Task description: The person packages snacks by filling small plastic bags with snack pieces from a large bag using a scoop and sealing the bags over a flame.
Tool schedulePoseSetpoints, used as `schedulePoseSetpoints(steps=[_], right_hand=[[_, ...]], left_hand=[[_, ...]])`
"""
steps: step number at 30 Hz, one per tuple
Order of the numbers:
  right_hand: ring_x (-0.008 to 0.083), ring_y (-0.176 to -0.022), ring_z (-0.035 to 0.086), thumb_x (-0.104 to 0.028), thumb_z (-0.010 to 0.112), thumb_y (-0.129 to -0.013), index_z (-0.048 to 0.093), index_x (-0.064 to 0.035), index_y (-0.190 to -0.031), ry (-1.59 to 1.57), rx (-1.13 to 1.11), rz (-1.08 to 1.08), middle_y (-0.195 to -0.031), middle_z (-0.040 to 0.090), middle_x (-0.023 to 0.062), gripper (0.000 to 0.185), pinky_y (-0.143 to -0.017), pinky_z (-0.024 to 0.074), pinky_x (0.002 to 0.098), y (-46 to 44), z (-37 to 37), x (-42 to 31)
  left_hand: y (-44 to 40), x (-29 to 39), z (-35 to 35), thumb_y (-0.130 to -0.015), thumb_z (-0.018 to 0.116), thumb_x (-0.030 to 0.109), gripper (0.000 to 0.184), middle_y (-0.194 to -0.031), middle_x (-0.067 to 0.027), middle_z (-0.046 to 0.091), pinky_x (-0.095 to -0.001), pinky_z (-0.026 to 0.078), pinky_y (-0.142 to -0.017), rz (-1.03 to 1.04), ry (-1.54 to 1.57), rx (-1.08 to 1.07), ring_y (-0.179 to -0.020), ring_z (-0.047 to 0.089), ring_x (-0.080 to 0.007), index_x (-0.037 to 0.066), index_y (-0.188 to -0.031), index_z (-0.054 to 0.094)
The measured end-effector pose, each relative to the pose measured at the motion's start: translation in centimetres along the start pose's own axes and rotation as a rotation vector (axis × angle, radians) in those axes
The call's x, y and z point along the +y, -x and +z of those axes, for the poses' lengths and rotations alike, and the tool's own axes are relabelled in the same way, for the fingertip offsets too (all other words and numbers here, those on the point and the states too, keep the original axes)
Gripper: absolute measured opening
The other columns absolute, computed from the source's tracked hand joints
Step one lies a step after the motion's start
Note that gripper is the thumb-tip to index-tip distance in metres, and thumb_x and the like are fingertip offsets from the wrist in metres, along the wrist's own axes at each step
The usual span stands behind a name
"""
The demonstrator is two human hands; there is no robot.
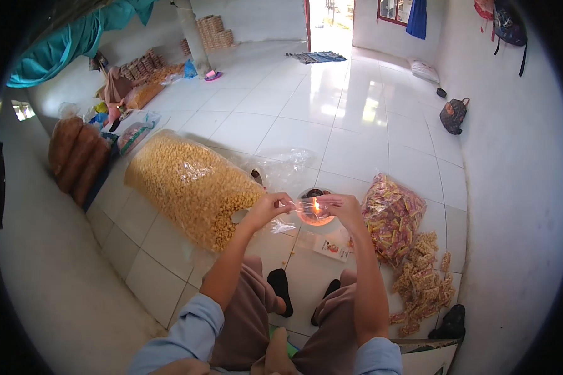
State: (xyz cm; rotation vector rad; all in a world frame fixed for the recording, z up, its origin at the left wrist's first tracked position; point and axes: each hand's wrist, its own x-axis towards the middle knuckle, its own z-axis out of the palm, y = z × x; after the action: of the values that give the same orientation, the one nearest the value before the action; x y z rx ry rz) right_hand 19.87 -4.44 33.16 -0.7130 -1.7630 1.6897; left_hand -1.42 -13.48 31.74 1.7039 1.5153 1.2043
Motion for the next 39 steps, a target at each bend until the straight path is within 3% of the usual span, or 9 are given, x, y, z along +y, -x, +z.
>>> schedulePoseSetpoints(steps=[8,11,14,17,19,22,27,29,39], right_hand=[[0.0173,-0.072,0.063,-0.006,0.060,-0.080,0.058,0.0085,-0.098,0.008,0.039,-0.006,-0.086,0.063,0.0131,0.024,-0.065,0.0518,0.0242,0.6,-0.1,-1.0],[0.0172,-0.071,0.063,-0.006,0.060,-0.079,0.060,0.0077,-0.095,-0.006,0.074,-0.037,-0.086,0.063,0.0136,0.021,-0.068,0.0522,0.0232,0.5,-0.7,-0.5],[0.0165,-0.073,0.063,-0.006,0.060,-0.079,0.060,0.0074,-0.096,-0.060,0.067,0.000,-0.088,0.063,0.0134,0.021,-0.068,0.0520,0.0229,0.6,-0.8,-0.4],[0.0153,-0.073,0.063,-0.005,0.060,-0.079,0.059,0.0081,-0.096,-0.047,0.088,-0.003,-0.090,0.063,0.0134,0.022,-0.068,0.0519,0.0227,0.4,-0.6,-0.1],[0.0153,-0.074,0.063,-0.006,0.060,-0.078,0.061,0.0071,-0.094,0.004,0.110,-0.047,-0.089,0.063,0.0117,0.021,-0.067,0.0516,0.0228,0.2,-0.7,0.7],[0.0137,-0.073,0.062,-0.008,0.062,-0.077,0.063,0.0037,-0.092,0.046,0.147,-0.092,-0.085,0.065,0.0097,0.019,-0.067,0.0502,0.0223,-0.1,0.3,1.4],[0.0094,-0.069,0.060,-0.013,0.064,-0.076,0.065,-0.0015,-0.092,0.225,0.253,-0.145,-0.077,0.065,0.0074,0.019,-0.061,0.0469,0.0218,-0.2,1.0,2.3],[0.0084,-0.068,0.059,-0.014,0.063,-0.077,0.065,-0.0029,-0.092,0.272,0.258,-0.124,-0.075,0.065,0.0074,0.019,-0.059,0.0457,0.0220,0.1,0.8,2.2],[0.0110,-0.068,0.060,-0.012,0.061,-0.077,0.064,-0.0019,-0.093,0.234,0.099,-0.191,-0.078,0.064,0.0098,0.019,-0.064,0.0475,0.0254,0.1,3.7,-1.0]], left_hand=[[-0.4,0.4,-0.5,-0.077,0.064,0.023,0.027,-0.050,-0.0039,0.049,-0.0262,0.034,-0.044,0.017,-0.299,0.059,-0.045,0.040,-0.0098,0.001,-0.063,0.057],[-0.4,0.1,-0.5,-0.077,0.064,0.030,0.035,-0.047,-0.0034,0.047,-0.0272,0.034,-0.044,0.117,-0.032,0.126,-0.043,0.041,-0.0129,0.001,-0.060,0.054],[-0.2,1.3,-1.1,-0.077,0.062,0.033,0.036,-0.046,-0.0034,0.046,-0.0272,0.034,-0.043,-0.055,0.022,0.087,-0.042,0.041,-0.0169,0.001,-0.062,0.056],[-0.4,2.7,-1.5,-0.076,0.064,0.030,0.026,-0.071,-0.0051,0.057,-0.0283,0.041,-0.060,-0.276,-0.403,-0.028,-0.060,0.050,-0.0164,0.005,-0.081,0.060],[0.0,3.8,-0.5,-0.068,0.068,0.036,0.049,-0.098,-0.0071,0.055,-0.0395,0.037,-0.080,0.378,-0.817,0.495,-0.085,0.051,-0.0193,0.010,-0.107,0.054],[-0.3,5.3,1.4,-0.060,0.071,0.041,0.072,-0.113,-0.0076,0.046,-0.0485,0.028,-0.089,0.440,-0.766,0.219,-0.102,0.044,-0.0220,0.013,-0.120,0.042],[-1.0,2.7,4.4,-0.058,0.073,0.033,0.066,-0.086,-0.0042,0.057,-0.0380,0.036,-0.082,0.399,-0.771,0.160,-0.086,0.054,-0.0189,0.011,-0.114,0.044],[-1.4,2.6,4.6,-0.060,0.073,0.031,0.056,-0.085,-0.0041,0.059,-0.0346,0.040,-0.072,0.178,-0.695,0.043,-0.082,0.058,-0.0195,0.010,-0.105,0.046],[-0.9,4.5,2.2,-0.061,0.070,0.021,0.043,-0.076,-0.0052,0.058,-0.0338,0.042,-0.066,0.393,-0.742,0.200,-0.070,0.058,-0.0221,0.012,-0.095,0.046]])
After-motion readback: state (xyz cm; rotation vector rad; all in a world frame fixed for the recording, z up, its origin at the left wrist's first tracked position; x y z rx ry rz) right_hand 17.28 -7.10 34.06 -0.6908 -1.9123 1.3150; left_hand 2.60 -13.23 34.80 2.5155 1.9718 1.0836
